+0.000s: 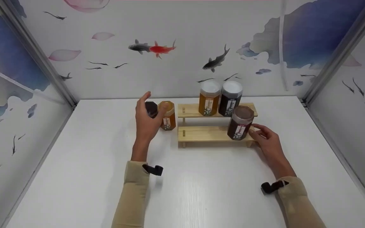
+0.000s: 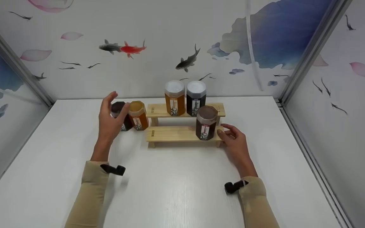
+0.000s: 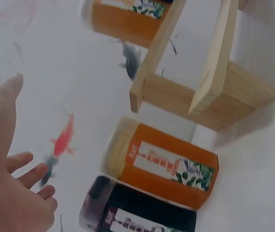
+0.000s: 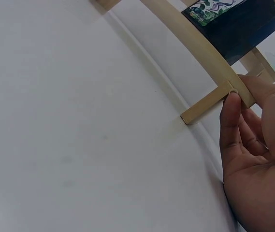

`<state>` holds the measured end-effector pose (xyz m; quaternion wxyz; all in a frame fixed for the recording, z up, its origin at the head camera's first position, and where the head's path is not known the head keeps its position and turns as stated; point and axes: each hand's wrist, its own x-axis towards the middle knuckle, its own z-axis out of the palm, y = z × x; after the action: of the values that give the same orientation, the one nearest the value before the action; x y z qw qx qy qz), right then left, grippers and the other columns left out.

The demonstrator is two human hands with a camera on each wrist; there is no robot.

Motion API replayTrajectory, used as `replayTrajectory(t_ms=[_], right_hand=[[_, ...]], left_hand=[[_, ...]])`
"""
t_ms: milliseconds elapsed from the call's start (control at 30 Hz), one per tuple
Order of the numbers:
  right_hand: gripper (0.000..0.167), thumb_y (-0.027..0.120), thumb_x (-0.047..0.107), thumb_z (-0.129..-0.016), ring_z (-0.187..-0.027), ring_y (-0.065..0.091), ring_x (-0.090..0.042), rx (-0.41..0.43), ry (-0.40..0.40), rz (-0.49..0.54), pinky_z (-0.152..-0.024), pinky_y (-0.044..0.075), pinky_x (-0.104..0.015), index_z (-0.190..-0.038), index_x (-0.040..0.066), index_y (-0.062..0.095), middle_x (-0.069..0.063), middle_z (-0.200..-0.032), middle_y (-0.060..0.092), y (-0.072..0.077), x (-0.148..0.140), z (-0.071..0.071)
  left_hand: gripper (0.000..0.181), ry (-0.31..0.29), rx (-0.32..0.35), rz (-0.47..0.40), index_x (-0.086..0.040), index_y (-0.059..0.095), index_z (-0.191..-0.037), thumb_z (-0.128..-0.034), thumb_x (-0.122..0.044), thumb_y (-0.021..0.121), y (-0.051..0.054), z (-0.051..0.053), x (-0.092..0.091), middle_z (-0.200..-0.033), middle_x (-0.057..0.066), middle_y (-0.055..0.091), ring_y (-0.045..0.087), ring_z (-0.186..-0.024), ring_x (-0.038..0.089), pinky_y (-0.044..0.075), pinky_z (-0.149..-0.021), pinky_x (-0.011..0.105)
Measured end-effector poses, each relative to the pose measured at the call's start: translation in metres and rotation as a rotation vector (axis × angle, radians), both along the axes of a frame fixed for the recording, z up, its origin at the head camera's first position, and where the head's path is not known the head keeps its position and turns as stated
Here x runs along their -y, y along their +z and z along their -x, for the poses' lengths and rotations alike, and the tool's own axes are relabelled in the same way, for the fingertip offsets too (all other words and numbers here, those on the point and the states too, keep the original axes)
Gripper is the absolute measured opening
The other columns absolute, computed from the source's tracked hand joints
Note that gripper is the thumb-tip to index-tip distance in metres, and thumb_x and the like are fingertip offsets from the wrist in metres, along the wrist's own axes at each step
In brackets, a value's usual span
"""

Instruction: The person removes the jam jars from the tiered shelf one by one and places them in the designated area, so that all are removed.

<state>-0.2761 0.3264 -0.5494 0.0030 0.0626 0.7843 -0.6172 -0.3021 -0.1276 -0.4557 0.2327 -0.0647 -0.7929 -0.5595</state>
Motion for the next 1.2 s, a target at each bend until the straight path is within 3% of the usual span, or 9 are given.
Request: replayTrajectory(t_ms=[100, 233, 400, 500, 700, 867, 967, 1200], right_hand=[[0.064, 0.073, 0.053, -0.101, -0.101, 0.059, -0.008, 0.004, -0.001, -0.006, -0.085, 0.055, -0.018, -0.154, 0.022, 0.057, 0.004, -0.111, 0.066, 0.000, 0.000, 0.000], [0.064, 0.073, 0.055, -0.100, -0.103, 0.059, -0.010, 0.010, -0.004, -0.013, -0.085, 0.055, -0.019, -0.154, 0.024, 0.058, 0.001, -0.114, 0.065, 0.001, -0.001, -0.002], [0.067, 0.072, 0.060, -0.099, -0.107, 0.058, -0.013, 0.023, 0.003, -0.025, -0.087, 0.055, -0.019, -0.154, 0.025, 0.057, -0.001, -0.117, 0.063, 0.004, -0.001, -0.003], [0.071, 0.072, 0.064, -0.097, -0.110, 0.058, -0.014, 0.028, 0.006, -0.031, -0.089, 0.055, -0.018, -0.155, 0.025, 0.056, -0.002, -0.119, 0.063, 0.005, -0.001, -0.003], [0.071, 0.071, 0.064, -0.098, -0.113, 0.058, -0.015, 0.046, 0.005, -0.040, -0.091, 0.056, -0.018, -0.157, 0.026, 0.054, -0.003, -0.123, 0.062, 0.003, 0.000, -0.001], [0.067, 0.073, 0.057, -0.100, -0.105, 0.059, -0.011, 0.016, 0.006, -0.015, -0.087, 0.056, -0.019, -0.156, 0.023, 0.055, 0.000, -0.117, 0.063, 0.003, 0.000, 0.001], [0.065, 0.073, 0.053, -0.101, -0.100, 0.059, -0.008, -0.006, 0.003, -0.002, -0.084, 0.056, -0.019, -0.155, 0.021, 0.056, 0.003, -0.113, 0.064, 0.003, -0.001, 0.002], [0.066, 0.073, 0.056, -0.100, -0.098, 0.060, -0.008, 0.000, -0.009, -0.017, -0.081, 0.056, -0.020, -0.155, 0.023, 0.057, 0.003, -0.113, 0.065, -0.001, -0.001, 0.000]], left_hand=[[0.076, -0.071, -0.056, -0.005, -0.018, 0.046, -0.162, -0.0991, -0.046, 0.078, 0.005, -0.005, -0.020, -0.163, 0.004, 0.050, 0.042, -0.154, 0.021, 0.042, -0.125, 0.058], [0.065, -0.142, -0.106, 0.009, -0.017, 0.054, -0.154, -0.1003, -0.044, 0.078, 0.003, -0.009, -0.046, -0.148, 0.002, 0.062, 0.051, -0.147, 0.018, 0.045, -0.123, 0.057], [0.047, -0.236, -0.130, 0.050, -0.017, 0.065, -0.141, -0.1033, -0.042, 0.075, -0.002, -0.014, -0.077, -0.116, -0.001, 0.077, 0.067, -0.124, 0.012, 0.053, -0.115, 0.048], [0.043, -0.297, -0.118, 0.071, -0.014, 0.067, -0.138, -0.1047, -0.040, 0.073, -0.002, -0.016, -0.096, -0.109, -0.002, 0.078, 0.072, -0.110, 0.010, 0.059, -0.104, 0.041], [0.044, -0.406, -0.040, 0.079, -0.011, 0.062, -0.142, -0.1059, -0.035, 0.072, -0.008, -0.018, -0.131, -0.120, 0.003, 0.076, 0.071, -0.115, 0.015, 0.061, -0.101, 0.039], [0.050, -0.477, -0.001, 0.155, -0.008, 0.059, -0.145, -0.1056, -0.036, 0.073, -0.018, -0.021, -0.152, -0.136, 0.008, 0.070, 0.068, -0.125, 0.023, 0.059, -0.107, 0.039], [0.051, -0.488, 0.004, 0.193, -0.007, 0.059, -0.145, -0.1051, -0.035, 0.074, -0.020, -0.021, -0.160, -0.139, 0.008, 0.067, 0.067, -0.127, 0.023, 0.058, -0.108, 0.037], [0.054, -0.460, 0.019, 0.183, -0.013, 0.057, -0.148, -0.1029, -0.037, 0.077, -0.021, -0.020, -0.182, -0.145, 0.003, 0.063, 0.063, -0.132, 0.021, 0.057, -0.111, 0.036]])
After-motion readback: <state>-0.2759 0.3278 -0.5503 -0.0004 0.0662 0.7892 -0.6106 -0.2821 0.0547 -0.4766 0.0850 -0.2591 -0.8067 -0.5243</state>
